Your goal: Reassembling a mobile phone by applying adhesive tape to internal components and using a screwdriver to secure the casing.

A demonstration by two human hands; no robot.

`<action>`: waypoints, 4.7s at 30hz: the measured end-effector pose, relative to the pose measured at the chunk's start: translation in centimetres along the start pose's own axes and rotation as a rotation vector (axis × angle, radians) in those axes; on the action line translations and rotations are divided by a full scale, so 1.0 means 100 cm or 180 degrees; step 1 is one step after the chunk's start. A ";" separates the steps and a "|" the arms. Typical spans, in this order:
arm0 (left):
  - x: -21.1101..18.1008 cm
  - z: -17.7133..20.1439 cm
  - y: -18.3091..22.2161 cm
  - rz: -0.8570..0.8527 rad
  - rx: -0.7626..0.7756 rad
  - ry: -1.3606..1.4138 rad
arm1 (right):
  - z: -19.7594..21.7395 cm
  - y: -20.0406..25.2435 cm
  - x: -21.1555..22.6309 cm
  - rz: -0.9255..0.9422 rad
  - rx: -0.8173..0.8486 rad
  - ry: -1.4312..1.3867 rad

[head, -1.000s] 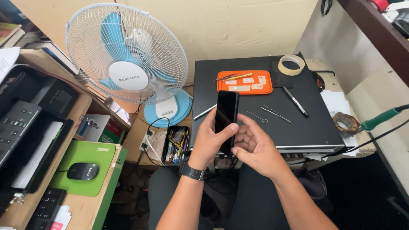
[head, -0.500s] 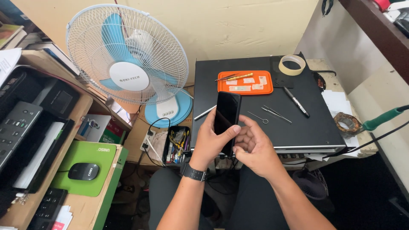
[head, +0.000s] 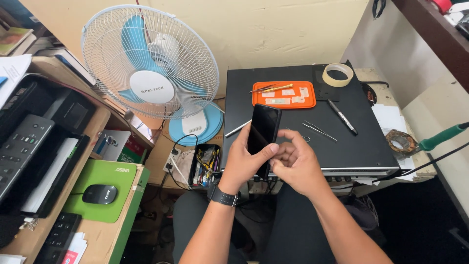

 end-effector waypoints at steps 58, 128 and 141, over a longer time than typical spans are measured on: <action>0.010 0.013 -0.023 -0.1074 0.0259 -0.0283 | 0.029 -0.036 0.080 0.1040 -0.0286 0.0326; 0.043 0.006 -0.083 -0.0093 -0.1046 0.0946 | -0.006 0.001 0.043 0.1245 -0.0584 0.0733; 0.045 0.008 -0.080 -0.0533 -0.0476 0.0382 | 0.007 -0.025 -0.010 -0.0468 -0.0052 0.0536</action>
Point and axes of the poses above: each hand's wrist, its own y-axis away from the middle knuckle, its own z-axis out of the back of the hand, x = y × z, the point moved 6 cm from there along -y, towards the middle knuckle, and after that the axes turned 1 degree about -x, right-handed, at the moved point
